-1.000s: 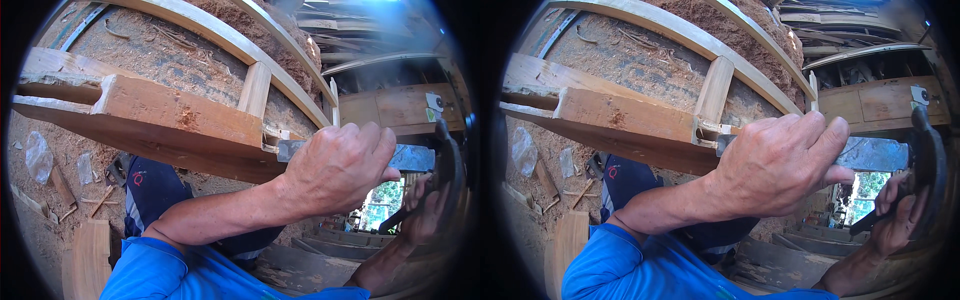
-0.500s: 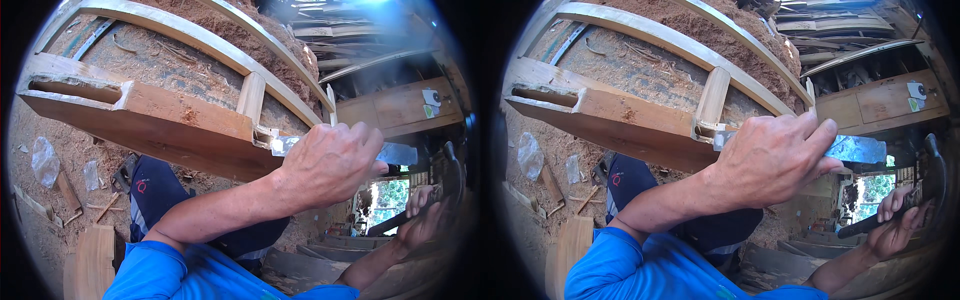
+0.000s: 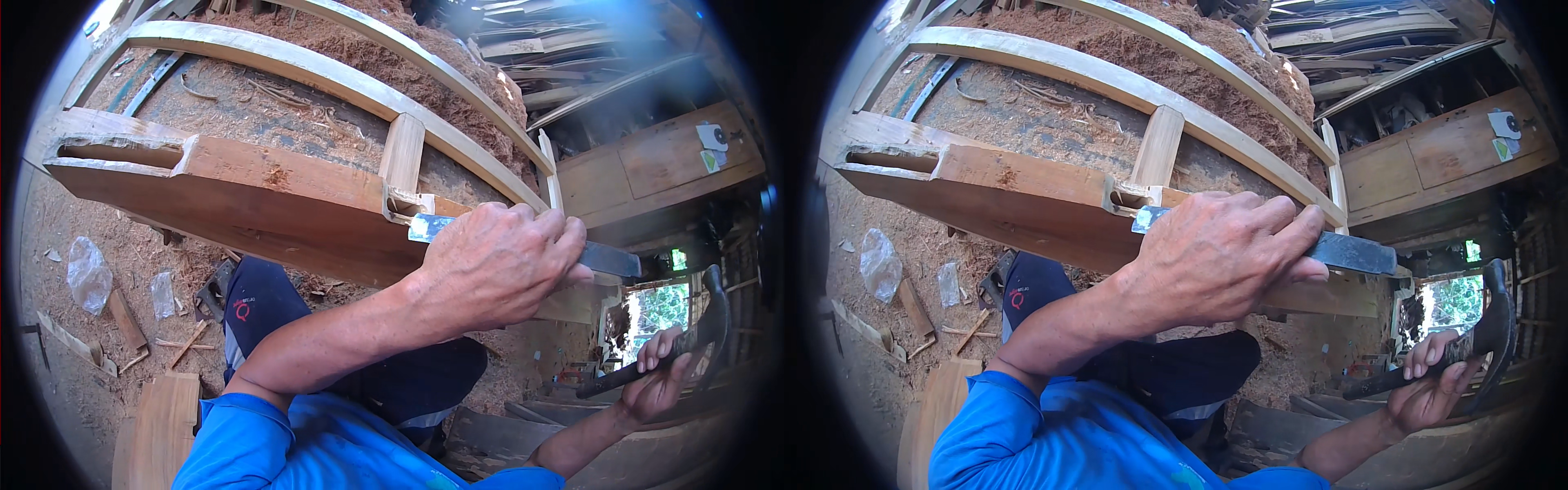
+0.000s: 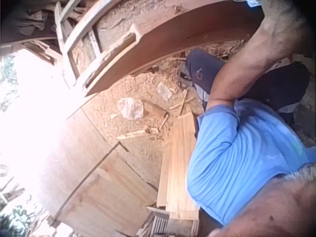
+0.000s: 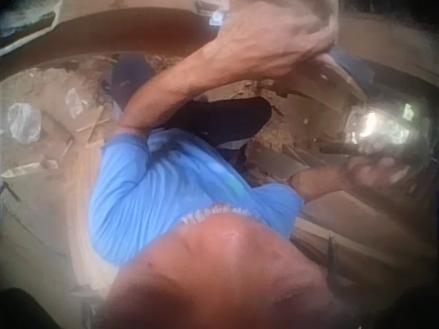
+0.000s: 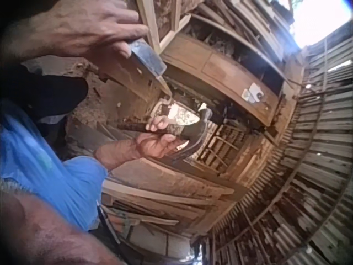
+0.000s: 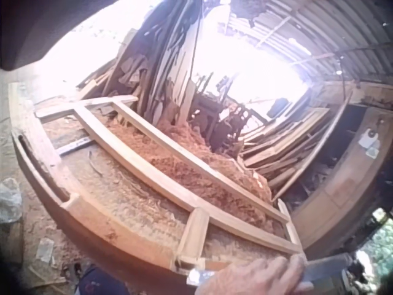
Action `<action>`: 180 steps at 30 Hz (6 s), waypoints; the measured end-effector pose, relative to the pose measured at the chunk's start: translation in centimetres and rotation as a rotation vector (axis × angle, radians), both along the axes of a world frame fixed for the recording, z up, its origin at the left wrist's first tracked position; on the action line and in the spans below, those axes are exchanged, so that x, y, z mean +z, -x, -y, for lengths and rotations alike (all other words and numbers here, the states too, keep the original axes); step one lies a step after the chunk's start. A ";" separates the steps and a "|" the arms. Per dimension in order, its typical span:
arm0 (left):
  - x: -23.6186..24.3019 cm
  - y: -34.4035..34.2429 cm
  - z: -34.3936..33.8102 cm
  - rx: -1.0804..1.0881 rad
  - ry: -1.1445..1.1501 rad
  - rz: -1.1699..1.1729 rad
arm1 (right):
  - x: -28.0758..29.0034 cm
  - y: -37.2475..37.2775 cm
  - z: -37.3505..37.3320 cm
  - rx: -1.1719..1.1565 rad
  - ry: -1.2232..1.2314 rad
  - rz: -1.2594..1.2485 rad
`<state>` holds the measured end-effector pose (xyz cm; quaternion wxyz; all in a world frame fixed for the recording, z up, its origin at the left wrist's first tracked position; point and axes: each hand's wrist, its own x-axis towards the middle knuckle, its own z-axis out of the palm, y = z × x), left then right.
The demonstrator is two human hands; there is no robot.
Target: The person uses a chisel and hammer to carve a mortise into a wooden beam, then cleans out the debris by hand and uses a small piece of wood to check the fit.
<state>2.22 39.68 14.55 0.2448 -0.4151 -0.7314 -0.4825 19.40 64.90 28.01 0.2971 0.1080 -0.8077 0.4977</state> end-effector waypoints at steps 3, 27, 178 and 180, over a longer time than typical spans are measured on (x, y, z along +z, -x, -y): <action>0.2 -0.2 0.0 0.020 0.046 -0.010 | -1.2 -0.6 -0.3 -0.021 0.005 -0.027; 0.2 0.0 -0.6 0.054 0.065 0.005 | -3.8 -0.4 -0.9 0.015 0.037 -0.072; -0.2 1.2 0.8 0.050 0.335 0.149 | -12.8 7.1 4.2 0.061 0.439 0.075; 0.6 1.3 1.1 0.027 0.338 0.191 | -11.9 6.7 3.1 0.035 0.552 0.017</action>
